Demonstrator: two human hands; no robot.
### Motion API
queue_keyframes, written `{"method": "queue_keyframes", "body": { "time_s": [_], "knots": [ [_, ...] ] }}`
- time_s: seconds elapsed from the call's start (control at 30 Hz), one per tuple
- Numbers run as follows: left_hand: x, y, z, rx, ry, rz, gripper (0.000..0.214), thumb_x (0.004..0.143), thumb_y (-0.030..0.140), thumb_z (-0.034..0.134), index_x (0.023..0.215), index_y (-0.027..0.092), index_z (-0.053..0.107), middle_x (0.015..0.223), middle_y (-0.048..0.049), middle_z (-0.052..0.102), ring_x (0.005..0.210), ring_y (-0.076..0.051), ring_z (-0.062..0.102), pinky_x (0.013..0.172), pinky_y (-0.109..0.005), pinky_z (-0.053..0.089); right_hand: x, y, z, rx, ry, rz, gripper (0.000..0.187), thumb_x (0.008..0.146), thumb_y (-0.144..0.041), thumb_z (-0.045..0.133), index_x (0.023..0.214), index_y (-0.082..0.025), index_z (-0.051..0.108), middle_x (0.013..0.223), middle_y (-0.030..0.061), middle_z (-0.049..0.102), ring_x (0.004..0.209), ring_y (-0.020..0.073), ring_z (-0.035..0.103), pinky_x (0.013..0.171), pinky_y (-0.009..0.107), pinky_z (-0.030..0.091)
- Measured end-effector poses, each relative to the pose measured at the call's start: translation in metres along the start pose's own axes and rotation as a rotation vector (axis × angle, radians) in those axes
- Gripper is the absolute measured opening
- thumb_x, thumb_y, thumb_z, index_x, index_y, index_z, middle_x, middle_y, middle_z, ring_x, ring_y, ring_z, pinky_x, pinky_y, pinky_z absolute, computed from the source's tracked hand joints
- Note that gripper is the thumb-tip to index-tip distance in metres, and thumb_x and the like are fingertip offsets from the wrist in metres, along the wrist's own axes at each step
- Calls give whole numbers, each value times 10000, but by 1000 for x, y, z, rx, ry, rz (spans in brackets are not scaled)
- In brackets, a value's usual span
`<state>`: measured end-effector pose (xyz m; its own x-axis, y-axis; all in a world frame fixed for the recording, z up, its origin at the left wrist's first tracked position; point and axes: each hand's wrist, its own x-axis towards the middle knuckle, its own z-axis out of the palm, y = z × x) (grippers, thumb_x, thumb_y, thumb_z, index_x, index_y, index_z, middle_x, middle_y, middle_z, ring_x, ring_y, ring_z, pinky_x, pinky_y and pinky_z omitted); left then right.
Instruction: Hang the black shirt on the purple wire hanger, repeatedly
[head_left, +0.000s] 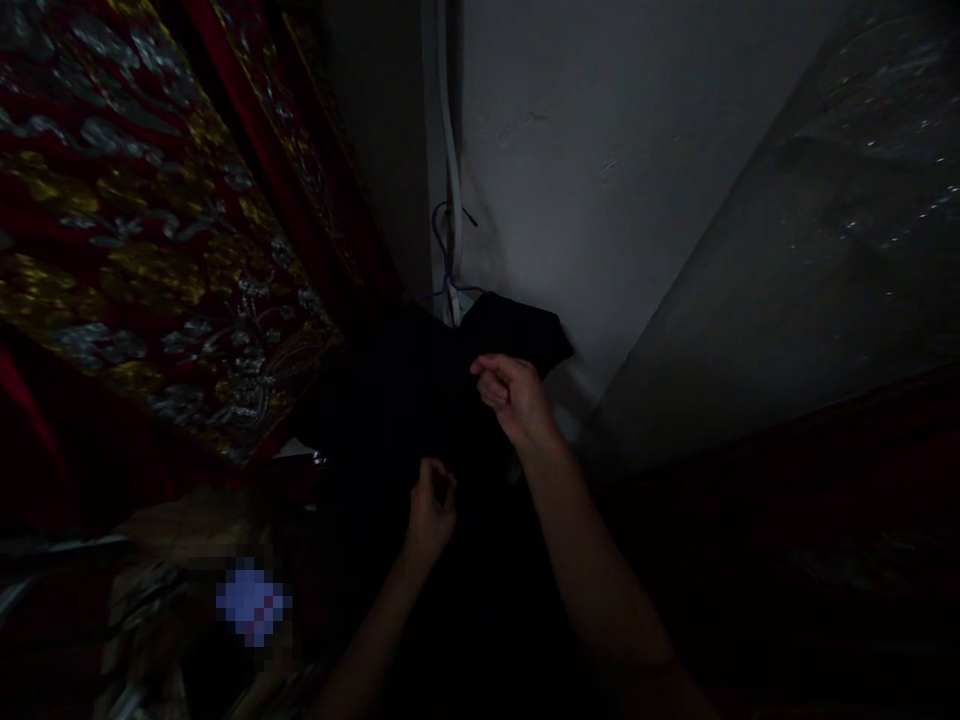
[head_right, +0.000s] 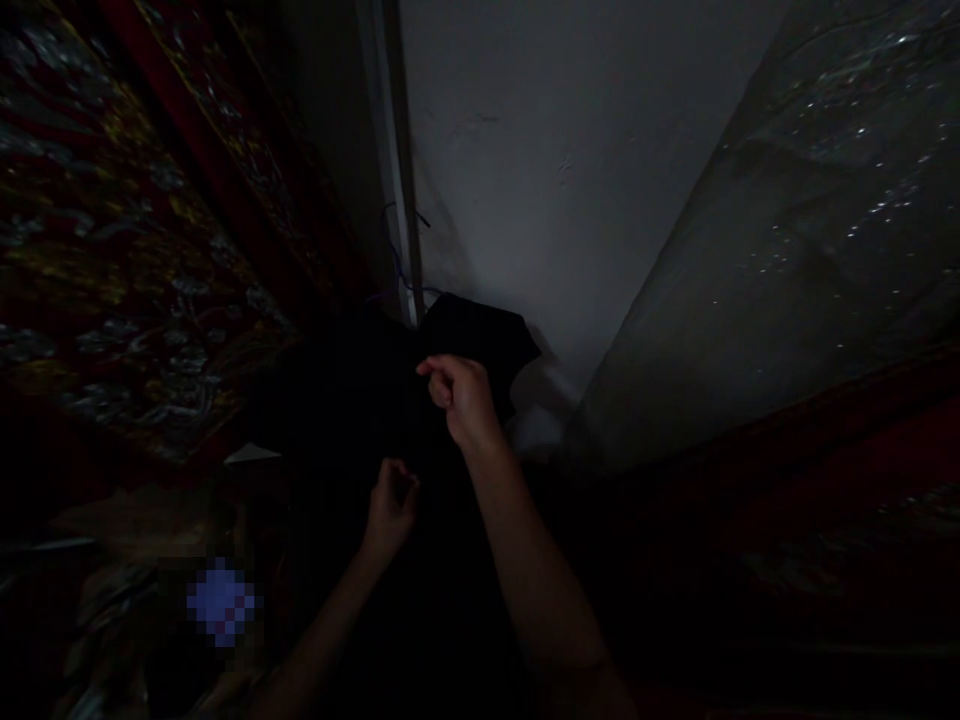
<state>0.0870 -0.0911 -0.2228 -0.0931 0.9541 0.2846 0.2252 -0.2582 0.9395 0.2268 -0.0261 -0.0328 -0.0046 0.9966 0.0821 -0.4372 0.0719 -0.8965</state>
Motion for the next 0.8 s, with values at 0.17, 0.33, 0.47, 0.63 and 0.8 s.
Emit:
{"method": "queue_keyframes", "body": {
  "time_s": [0.17, 0.33, 0.47, 0.63, 0.8],
  "knots": [
    [3, 16, -19, 26, 37, 6, 152, 898, 279, 640, 972, 220, 520, 841, -14, 652, 774, -172, 658, 726, -277, 498, -2, -19, 25, -81, -44, -140, 223, 698, -358, 625, 598, -160, 649, 398, -60, 413, 367, 56, 310, 401, 224, 166],
    [38, 91, -13, 73, 115, 311, 211, 959, 272, 611, 1162, 217, 607, 980, -45, 689, 940, -183, 667, 889, -317, 506, -8, -17, 7, -229, -115, -185, 221, 729, -351, 584, 589, -180, 603, 475, -35, 484, 396, 66, 379, 403, 218, 205],
    [81, 157, -13, 185, 144, 611, 288, 995, 252, 568, 1275, 223, 629, 1019, -44, 692, 881, -161, 643, 839, -297, 501, -4, -26, -5, -285, -173, -213, 247, 758, -341, 584, 562, -190, 566, 469, -41, 460, 398, 69, 381, 412, 222, 234],
    [100, 191, -17, 343, 135, 725, 96, 979, 186, 574, 931, 189, 657, 857, -16, 636, 795, -152, 601, 738, -265, 466, -9, -29, -5, -314, -199, -295, 248, 793, -324, 591, 582, -193, 589, 492, -39, 471, 428, 79, 395, 445, 234, 274],
    [95, 195, -18, 419, 178, 821, 102, 975, 174, 551, 890, 186, 606, 836, -11, 617, 784, -153, 590, 724, -268, 446, -4, 2, -7, -319, -92, -353, 253, 807, -342, 570, 600, -196, 576, 524, -38, 470, 487, 92, 412, 492, 240, 308]
  ]
}}
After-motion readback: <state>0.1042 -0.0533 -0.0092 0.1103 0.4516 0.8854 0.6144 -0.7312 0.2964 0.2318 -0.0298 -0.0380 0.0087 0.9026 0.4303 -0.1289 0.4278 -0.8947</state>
